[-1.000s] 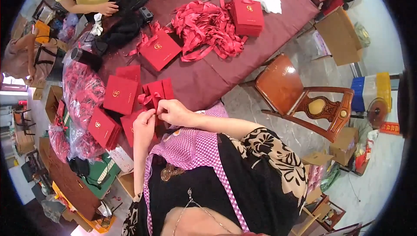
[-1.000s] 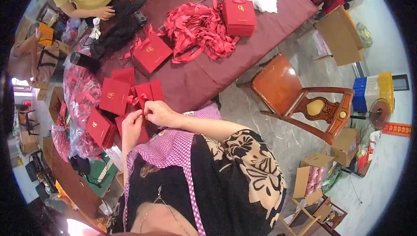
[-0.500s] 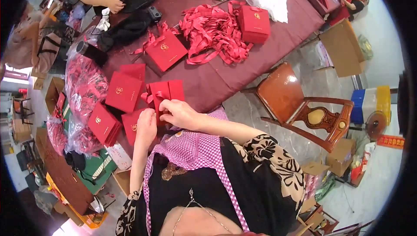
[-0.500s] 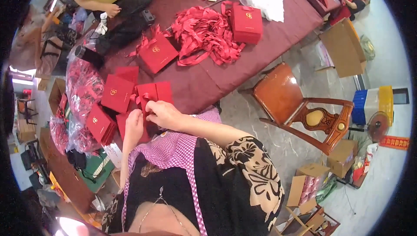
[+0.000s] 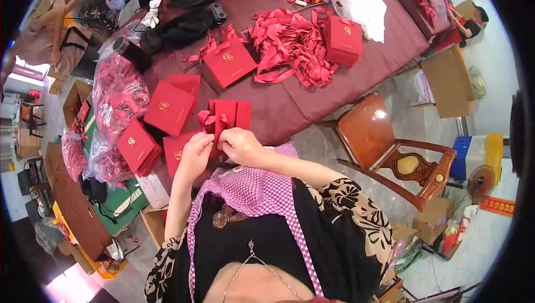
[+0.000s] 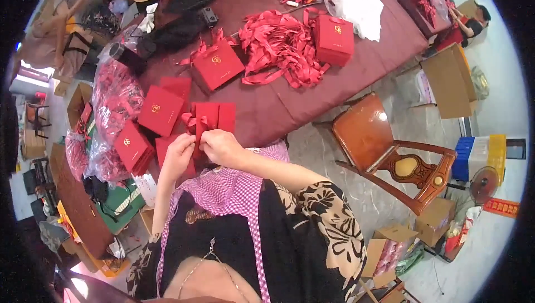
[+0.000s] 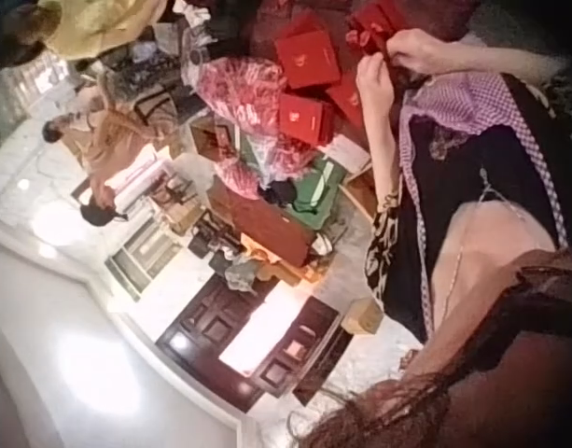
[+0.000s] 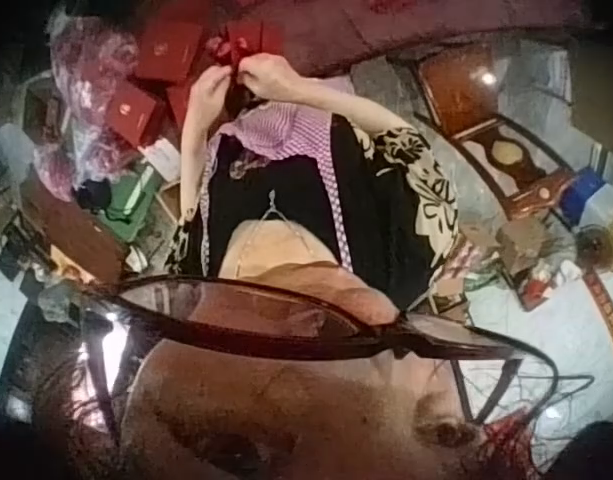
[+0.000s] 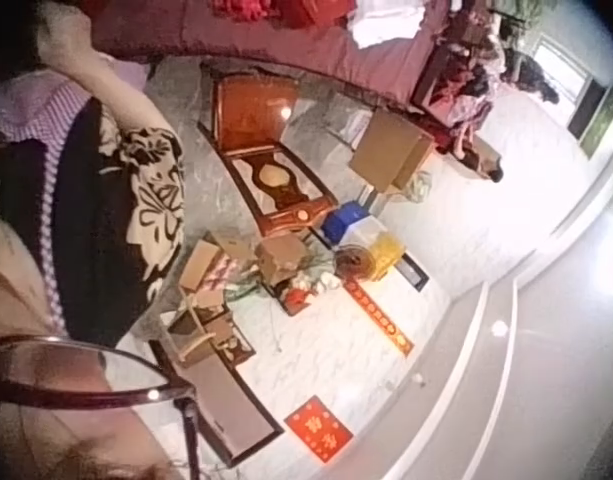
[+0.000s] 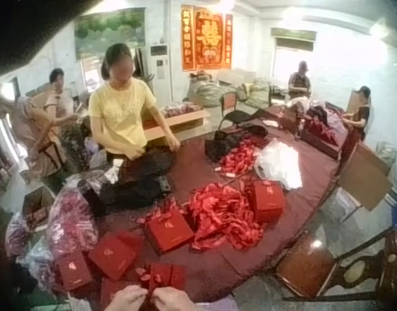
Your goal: The person assembles gift bags by unfolding red paper bags, shaping them, and threading ribbon handles through the openings by hand.
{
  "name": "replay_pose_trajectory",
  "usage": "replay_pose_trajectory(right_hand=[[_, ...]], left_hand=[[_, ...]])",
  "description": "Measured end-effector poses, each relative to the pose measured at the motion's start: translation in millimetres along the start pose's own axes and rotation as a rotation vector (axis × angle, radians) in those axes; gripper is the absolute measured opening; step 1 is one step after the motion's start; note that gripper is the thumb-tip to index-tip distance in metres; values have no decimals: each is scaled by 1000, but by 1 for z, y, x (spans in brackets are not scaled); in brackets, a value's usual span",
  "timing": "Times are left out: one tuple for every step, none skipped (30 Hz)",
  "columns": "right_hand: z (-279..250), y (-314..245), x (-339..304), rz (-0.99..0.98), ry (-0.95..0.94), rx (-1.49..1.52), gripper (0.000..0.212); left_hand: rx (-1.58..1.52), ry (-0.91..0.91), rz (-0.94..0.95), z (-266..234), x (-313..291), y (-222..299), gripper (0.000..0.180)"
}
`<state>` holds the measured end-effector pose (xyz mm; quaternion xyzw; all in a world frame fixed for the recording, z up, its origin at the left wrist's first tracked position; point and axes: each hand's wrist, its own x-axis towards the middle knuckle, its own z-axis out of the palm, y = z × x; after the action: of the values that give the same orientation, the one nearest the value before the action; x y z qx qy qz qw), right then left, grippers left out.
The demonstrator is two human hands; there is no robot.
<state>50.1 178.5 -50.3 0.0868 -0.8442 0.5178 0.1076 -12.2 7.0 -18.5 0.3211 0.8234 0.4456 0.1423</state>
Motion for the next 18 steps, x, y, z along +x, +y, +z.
replay_pose_trajectory(right_hand=[[-2,-3,1,24,-2,7,11],[-4,-4,2,50,2,10,10],[-4,-3,3,49,5,7,10],[-4,-1,2,34,-12,4,10],[-4,1,1,23,-25,-1,10],[-3,2,1,-11,-18,-6,10],[-4,1,1,-18,-30,-14,10],[-4,1,1,-23,-40,-23,11],[-3,2,0,-16,-55,-57,10],[-5,2,0,-10,-41,-66,10],[-7,0,1,-24,-61,-75,10],[-10,-3,2,-38,-82,-84,10],[-16,-4,6,-12,-197,-176,11],[-19,-5,7,-11,-194,-178,11],[-22,-6,8,-87,-152,-241,11],[-27,-8,10,-163,-111,-304,11],[-38,-22,15,-180,-112,-374,13],[-44,-26,20,-178,-109,-376,13]], left_hand=[[-36,-8,-9,0,0,-1,17],[-36,-8,-6,-1,1,-2,17],[-13,-38,-19,-1,1,-4,17],[9,-70,-30,-2,2,-5,17],[8,-76,-20,-1,3,-5,17],[25,-43,-9,0,2,-5,16],[41,-10,2,0,2,-5,16],[43,-39,-20,0,2,-10,15],[40,-50,-7,1,2,-13,15],[51,-63,-6,1,4,-14,13],[65,-72,-10,1,4,-14,12],[64,-79,-3,3,5,-14,12],[77,-62,17,4,5,-14,10],[90,-41,32,5,5,-13,8],[89,-42,35,6,6,-11,8],[128,-54,63,6,7,-9,7],[166,-66,88,7,7,-7,6],[165,-68,91,8,7,-1,6]])
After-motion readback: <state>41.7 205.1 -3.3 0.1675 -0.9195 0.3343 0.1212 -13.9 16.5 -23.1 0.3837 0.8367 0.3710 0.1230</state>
